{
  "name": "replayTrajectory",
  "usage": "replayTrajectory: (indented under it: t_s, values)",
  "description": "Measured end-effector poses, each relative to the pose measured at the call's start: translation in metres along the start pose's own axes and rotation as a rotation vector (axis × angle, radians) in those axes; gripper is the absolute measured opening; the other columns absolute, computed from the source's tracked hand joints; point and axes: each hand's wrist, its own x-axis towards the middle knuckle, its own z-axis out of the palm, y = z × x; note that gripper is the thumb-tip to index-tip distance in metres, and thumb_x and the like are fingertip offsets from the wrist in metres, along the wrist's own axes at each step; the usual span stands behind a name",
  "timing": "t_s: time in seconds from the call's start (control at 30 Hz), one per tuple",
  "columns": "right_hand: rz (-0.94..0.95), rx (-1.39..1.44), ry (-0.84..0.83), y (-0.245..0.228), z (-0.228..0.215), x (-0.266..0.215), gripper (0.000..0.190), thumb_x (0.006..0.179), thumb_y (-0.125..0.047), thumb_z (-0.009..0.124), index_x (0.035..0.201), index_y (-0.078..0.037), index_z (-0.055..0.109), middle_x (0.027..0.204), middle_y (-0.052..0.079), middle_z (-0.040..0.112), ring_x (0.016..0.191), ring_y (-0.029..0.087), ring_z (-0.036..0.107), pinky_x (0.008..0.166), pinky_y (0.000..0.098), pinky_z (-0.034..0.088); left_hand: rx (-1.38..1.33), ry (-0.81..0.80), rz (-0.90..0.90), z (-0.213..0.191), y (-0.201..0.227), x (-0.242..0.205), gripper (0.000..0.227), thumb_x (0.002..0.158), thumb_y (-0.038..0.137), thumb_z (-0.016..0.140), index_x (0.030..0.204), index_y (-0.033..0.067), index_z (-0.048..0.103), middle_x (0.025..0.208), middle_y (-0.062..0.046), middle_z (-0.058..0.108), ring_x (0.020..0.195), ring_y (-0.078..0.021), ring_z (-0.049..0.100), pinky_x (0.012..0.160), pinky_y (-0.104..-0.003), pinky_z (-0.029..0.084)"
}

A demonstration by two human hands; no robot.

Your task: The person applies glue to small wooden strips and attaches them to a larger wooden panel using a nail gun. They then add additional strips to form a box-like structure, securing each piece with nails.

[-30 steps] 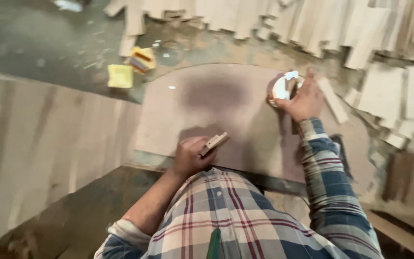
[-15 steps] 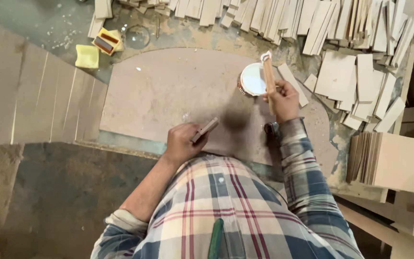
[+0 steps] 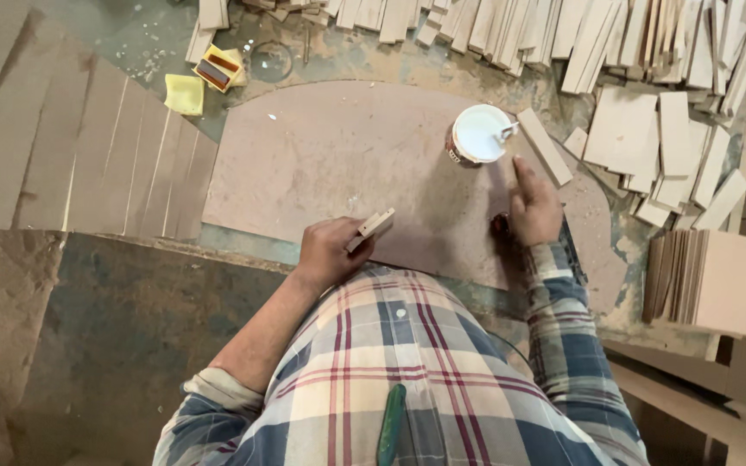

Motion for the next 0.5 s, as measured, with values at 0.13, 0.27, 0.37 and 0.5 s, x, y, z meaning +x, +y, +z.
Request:
replayTrajectory:
  t_s: [0.13,0.27,0.37,0.5]
  values:
    - [0.025,-0.21,-0.074,-0.007,-0.01,0.004,0.044,0.102,-0.019,0.06,0.145,-0.022,0.063,0.109,0.02,0.07,0.096,0.042,0.067,0.083,0.0513,0.054,-0.012,0.011,0.029,-0.004,-0.001,0.003,0.02,0.081,0.014,0.078,0.1,0.0097,0.076,0.091,-0.008,0.075,0.078,-0.0274,0.072,0.069,-0.038,0.058]
    - [0.097,-0.331,-0.208,-0.011,-0.004,0.016,0.042,0.102,-0.022,0.057,0.143,-0.025,0.065,0.099,0.019,0.071,0.09,0.041,0.067,0.078,0.0528,0.053,-0.007,-0.007,0.027,-0.009,-0.002,0.001,0.018,0.082,0.015,0.077,0.099,0.0103,0.076,0.088,-0.007,0.075,0.076,-0.0271,0.072,0.067,-0.038,0.057]
    - [0.062,-0.469,-0.264,-0.013,-0.001,0.05,0.041,0.099,-0.021,0.057,0.139,-0.024,0.067,0.096,0.018,0.072,0.087,0.04,0.068,0.074,0.052,0.054,-0.004,-0.014,0.05,-0.009,-0.004,0.006,0.018,0.082,0.017,0.078,0.099,0.0108,0.076,0.087,-0.008,0.074,0.075,-0.0279,0.071,0.065,-0.039,0.056]
    - [0.092,-0.568,-0.387,-0.012,0.001,0.074,0.035,0.098,-0.024,0.059,0.13,-0.028,0.073,0.091,0.019,0.073,0.085,0.04,0.07,0.074,0.0529,0.055,-0.02,-0.02,0.061,-0.007,-0.002,0.005,0.014,0.085,0.018,0.077,0.098,0.0121,0.076,0.087,-0.007,0.075,0.075,-0.0281,0.071,0.065,-0.039,0.056]
